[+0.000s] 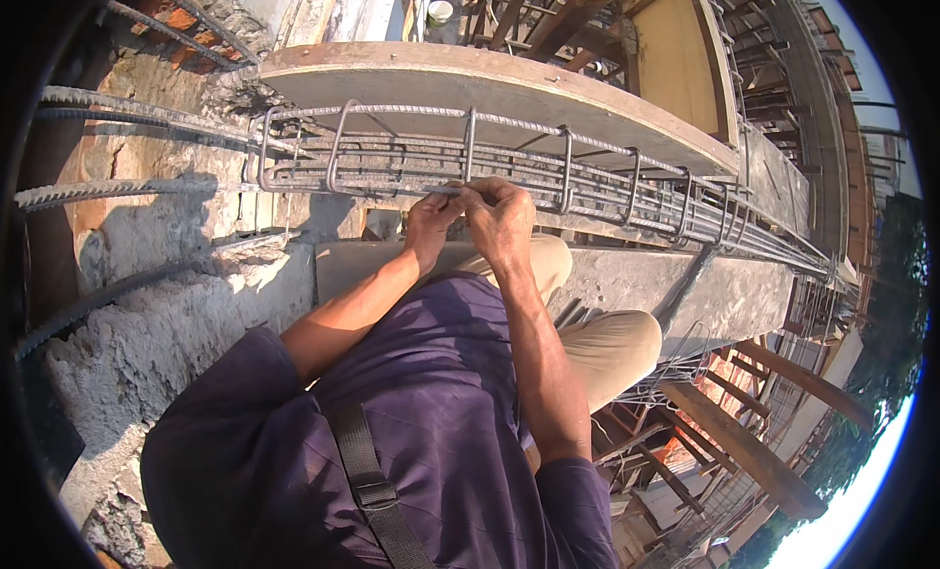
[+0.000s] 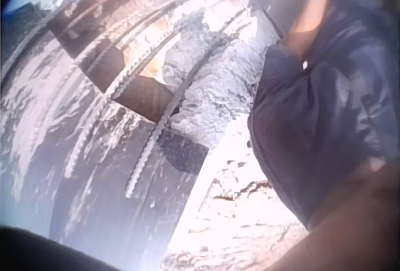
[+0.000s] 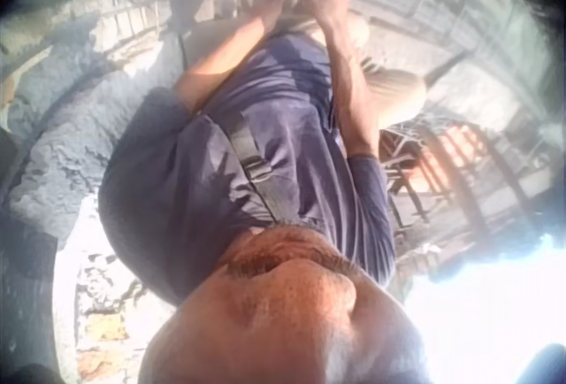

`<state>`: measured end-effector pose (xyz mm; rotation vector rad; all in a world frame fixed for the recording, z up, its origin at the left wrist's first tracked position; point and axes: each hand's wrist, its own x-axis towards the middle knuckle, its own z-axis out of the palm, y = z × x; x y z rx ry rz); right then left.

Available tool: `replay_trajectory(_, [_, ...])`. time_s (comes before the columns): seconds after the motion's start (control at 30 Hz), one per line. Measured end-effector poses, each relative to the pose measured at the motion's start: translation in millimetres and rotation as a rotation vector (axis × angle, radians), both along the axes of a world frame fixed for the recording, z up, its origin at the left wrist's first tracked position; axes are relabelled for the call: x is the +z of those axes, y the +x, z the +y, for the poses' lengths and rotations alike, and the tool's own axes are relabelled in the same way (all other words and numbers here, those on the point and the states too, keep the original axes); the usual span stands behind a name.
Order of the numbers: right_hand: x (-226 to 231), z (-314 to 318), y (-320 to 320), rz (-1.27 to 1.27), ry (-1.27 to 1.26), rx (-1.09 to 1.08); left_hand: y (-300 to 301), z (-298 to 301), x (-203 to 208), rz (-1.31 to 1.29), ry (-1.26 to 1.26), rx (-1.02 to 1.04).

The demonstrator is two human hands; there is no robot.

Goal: The person secures rebar mesh together using wire and pliers, twisting the wire around the intersections by hand and with the tool to tighten it.

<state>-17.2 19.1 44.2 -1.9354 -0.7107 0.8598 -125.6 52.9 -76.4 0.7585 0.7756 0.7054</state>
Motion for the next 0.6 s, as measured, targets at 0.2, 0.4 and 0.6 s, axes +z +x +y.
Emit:
replay_trajectory(0.2, [-25.4,-18.7,-12.7,0.331,0.151,-0.197,2.1,0.2,1.8,-0.012,-0.053,0.009])
replay_trajectory(0.4, [-33.1,-27.7,-11.6,0.670,0.190,-0.321,3.1,1.3,-5.7,0.051,-0.021,0.001])
replay_trajectory(0.6, [-16.4,-32.3,10.6,0.302,-0.033,-0.011,4.0,-0.5,-4.2,0.048,-0.004,0.025])
